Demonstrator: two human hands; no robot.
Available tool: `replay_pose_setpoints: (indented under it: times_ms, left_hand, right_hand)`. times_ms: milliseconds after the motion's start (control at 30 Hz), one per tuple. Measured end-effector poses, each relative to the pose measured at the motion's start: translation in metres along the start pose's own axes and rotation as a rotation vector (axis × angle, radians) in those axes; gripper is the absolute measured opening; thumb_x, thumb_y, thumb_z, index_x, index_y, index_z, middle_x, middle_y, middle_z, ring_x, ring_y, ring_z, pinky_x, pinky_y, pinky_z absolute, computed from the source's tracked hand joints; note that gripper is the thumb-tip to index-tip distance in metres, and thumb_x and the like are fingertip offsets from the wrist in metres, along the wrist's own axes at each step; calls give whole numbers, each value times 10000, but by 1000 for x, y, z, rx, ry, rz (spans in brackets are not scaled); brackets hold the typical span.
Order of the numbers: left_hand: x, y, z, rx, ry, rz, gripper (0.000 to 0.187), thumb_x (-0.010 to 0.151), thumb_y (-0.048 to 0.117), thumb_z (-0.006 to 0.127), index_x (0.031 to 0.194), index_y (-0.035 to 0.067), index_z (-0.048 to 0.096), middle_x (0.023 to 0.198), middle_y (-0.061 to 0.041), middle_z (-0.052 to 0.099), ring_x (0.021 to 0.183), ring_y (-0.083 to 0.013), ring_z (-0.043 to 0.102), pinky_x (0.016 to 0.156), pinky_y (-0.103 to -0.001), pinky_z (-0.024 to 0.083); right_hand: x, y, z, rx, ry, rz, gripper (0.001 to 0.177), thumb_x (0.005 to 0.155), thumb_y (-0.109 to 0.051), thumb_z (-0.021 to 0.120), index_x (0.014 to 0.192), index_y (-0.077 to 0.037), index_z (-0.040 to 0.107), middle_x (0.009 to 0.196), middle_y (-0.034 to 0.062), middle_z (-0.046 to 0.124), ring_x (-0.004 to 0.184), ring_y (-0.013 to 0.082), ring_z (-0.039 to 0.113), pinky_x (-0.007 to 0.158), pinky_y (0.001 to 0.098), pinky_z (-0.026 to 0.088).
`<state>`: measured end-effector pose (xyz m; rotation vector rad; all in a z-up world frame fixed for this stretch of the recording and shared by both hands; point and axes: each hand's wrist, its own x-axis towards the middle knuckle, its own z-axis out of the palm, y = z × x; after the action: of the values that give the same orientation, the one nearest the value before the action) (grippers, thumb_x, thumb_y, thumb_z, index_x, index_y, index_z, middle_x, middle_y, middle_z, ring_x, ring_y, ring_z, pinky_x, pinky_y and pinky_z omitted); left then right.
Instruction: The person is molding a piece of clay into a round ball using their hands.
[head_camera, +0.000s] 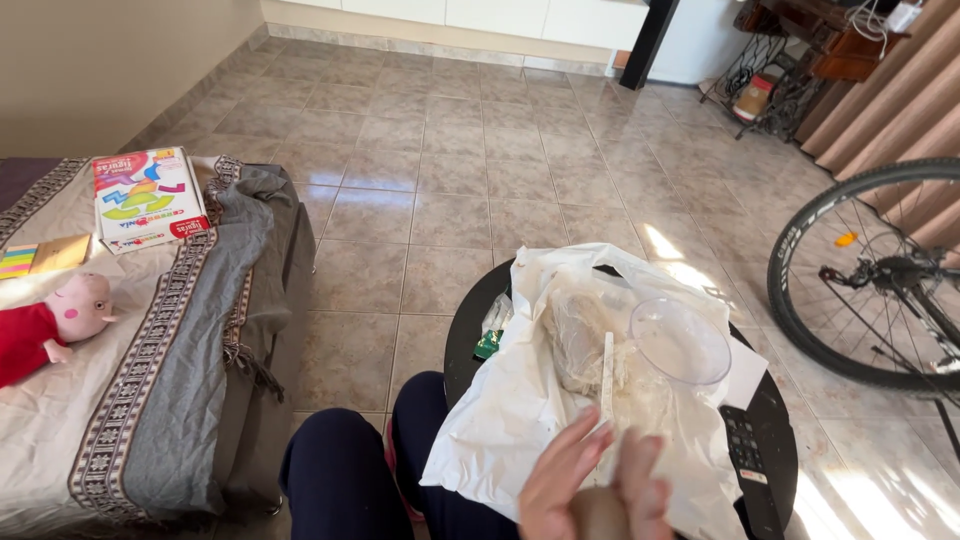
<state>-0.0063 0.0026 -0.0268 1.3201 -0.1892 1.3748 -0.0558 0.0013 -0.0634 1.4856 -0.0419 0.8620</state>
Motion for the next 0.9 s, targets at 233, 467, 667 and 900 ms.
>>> replay_pose_setpoints:
  times_ms: [233, 467, 667, 900]
  left_hand:
    - [5, 0, -6, -620, -505, -432, 788, 1114, 597, 249, 1316, -42, 664, 1297, -236, 708, 1463, -439, 534, 1254, -527, 390]
    - [20, 6, -26, -860, -199, -767, 847, 1049, 654, 272, 1645, 170, -87, 1668, -248, 314, 1359, -430, 540, 1151, -528, 400]
    - [68, 37, -23, -452, -635, -420, 721, 1114, 582, 170, 1598, 49, 132, 1649, -259, 353, 1606, -392, 307, 1342, -475, 206]
    - [40, 25, -48, -789, -247, -578, 829, 1082, 645, 227, 1699, 101, 128, 1703, -245, 392, 1623, -372, 401, 1331, -456, 298]
  right_hand:
    - [45, 71, 48, -723, -31, -99, 520, 955, -397, 590, 1349, -57, 589, 1305, 53, 709, 1321, 205, 649, 1228, 406, 381]
    - [58, 73, 81, -2125, -108, -92, 837, 979, -605, 409, 1559, -24, 249, 1570, 120, 285, 1525, 260, 280, 1313, 419, 152]
    - [56, 54, 112, -3150, -28, -154, 967, 1060, -727, 134, 1650, 20, -39, 1768, 229, -106, 1673, 382, -48, 1359, 474, -29]
    - [14, 13, 98, -3138, 4, 45, 871, 1112, -604, 242, 1639, 28, -44, 1762, 236, -98, 1659, 399, -18, 1345, 487, -16]
